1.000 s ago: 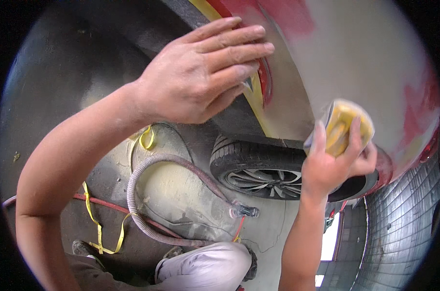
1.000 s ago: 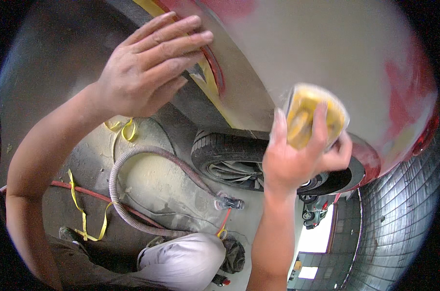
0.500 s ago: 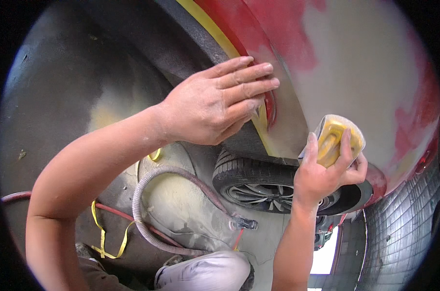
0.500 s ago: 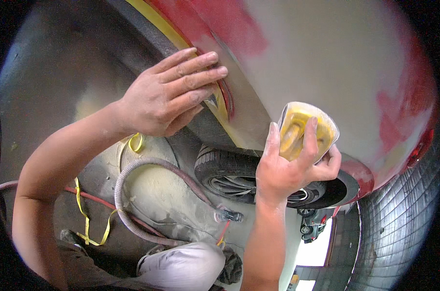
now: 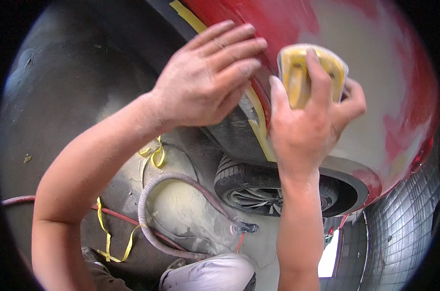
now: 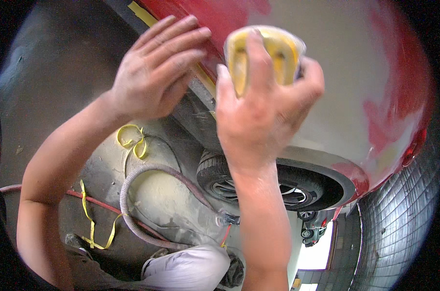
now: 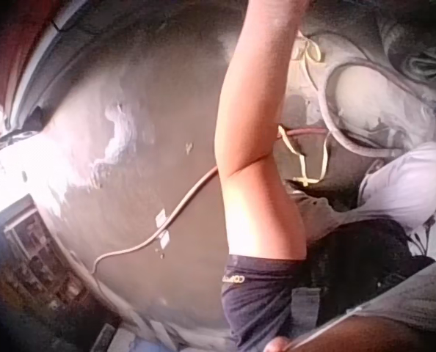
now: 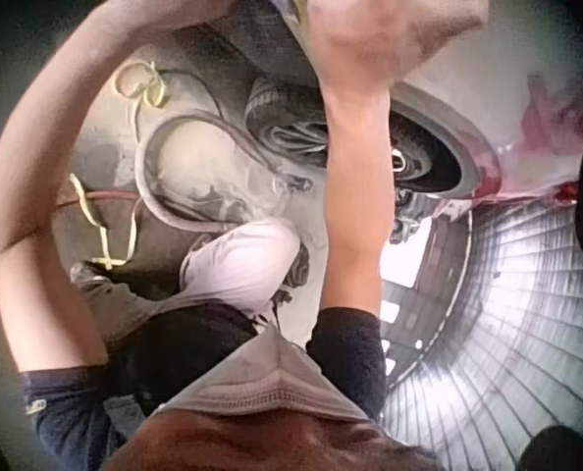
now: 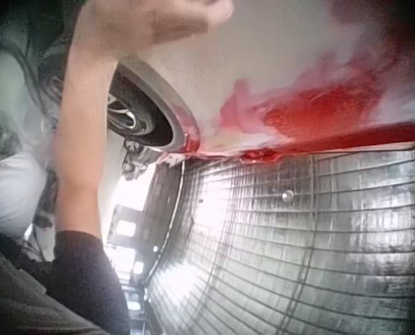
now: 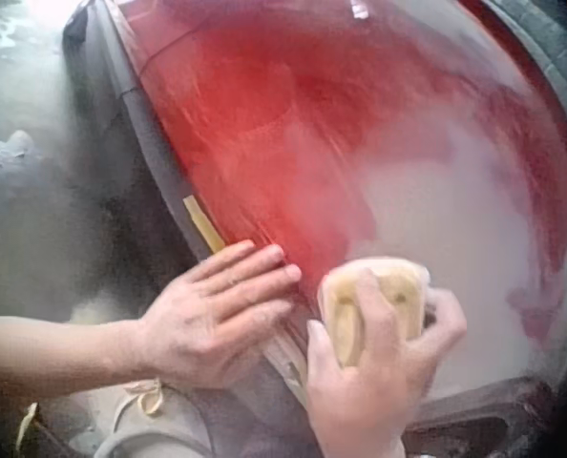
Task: The person sands the rear quarter panel of a red car using a yellow sanding block. They repeatedly rub the surface, pause to feel the texture, and briefly walk away to retrieve a red sanding disc before returning to continue sanding the same area.
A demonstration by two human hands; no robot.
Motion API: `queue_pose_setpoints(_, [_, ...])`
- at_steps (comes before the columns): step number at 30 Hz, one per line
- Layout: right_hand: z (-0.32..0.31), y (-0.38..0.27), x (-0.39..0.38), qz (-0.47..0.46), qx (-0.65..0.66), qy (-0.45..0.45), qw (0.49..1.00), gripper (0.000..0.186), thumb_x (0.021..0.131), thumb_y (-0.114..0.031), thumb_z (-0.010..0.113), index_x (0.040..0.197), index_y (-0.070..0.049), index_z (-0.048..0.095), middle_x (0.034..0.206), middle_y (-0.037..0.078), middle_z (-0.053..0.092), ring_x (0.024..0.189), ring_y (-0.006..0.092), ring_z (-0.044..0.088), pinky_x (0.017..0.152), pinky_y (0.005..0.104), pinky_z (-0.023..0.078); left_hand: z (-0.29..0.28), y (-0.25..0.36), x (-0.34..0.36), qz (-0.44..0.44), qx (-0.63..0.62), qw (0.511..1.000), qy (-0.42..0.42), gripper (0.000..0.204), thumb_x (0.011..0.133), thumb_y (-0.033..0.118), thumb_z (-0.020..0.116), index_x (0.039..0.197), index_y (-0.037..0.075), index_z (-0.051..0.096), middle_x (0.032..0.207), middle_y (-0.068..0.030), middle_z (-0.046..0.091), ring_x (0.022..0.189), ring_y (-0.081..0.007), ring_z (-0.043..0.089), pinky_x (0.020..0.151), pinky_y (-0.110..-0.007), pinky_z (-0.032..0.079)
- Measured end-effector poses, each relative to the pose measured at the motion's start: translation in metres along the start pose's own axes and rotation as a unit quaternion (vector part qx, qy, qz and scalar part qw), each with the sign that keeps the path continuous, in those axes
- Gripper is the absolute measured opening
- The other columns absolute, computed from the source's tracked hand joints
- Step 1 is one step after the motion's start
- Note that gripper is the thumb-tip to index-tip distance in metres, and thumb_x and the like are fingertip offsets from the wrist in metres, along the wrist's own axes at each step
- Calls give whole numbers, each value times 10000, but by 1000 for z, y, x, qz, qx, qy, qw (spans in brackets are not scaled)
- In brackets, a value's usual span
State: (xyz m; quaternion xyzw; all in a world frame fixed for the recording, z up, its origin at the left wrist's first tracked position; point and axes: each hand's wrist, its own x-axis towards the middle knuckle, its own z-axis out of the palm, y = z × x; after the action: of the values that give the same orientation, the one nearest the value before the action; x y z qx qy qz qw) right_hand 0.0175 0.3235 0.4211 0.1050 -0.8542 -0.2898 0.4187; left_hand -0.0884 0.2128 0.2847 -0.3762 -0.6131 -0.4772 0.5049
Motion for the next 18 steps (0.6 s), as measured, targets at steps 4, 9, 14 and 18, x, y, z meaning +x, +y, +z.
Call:
queue_pose_setpoints(4, [-9,23,-30,42,-30,5,999,659,789,-188,869,1382,-237,585,1298,186,362,1228,382,438,1012,465,443,-1,-10,-4,-6,47,999,18,236,930,146,660,1150,62,662,1417,-120,601,1396,-282,508,1206,-484,348])
queue_pose_setpoints(9, [-35,80,-112,95,-90,15,991,778,747,-125,883,1434,-239,537,1344,217,300,1231,414,410,1001,507,448,-1,-9,-8,-11,47,999,8,252,924,146,658,1165,74,661,1445,-105,585,1419,-274,482,1214,-484,339])
queue_pose_setpoints(14, [-33,77,-119,103,-125,28,986,790,754,-167,892,1449,-237,524,1339,224,295,1234,409,385,990,505,451,-11,-6,1,-15,-7,999,-42,341,803,89,654,1134,8,666,1434,-205,576,1396,-395,496,1182,-534,340])
queue_pose_setpoints(18, [-19,70,-115,77,-58,29,995,801,730,-191,911,1437,-238,537,1336,219,302,1230,410,383,987,501,449,-5,-15,-3,14,37,999,-3,337,789,58,656,1121,0,667,1406,-218,592,1377,-407,513,1165,-534,361])
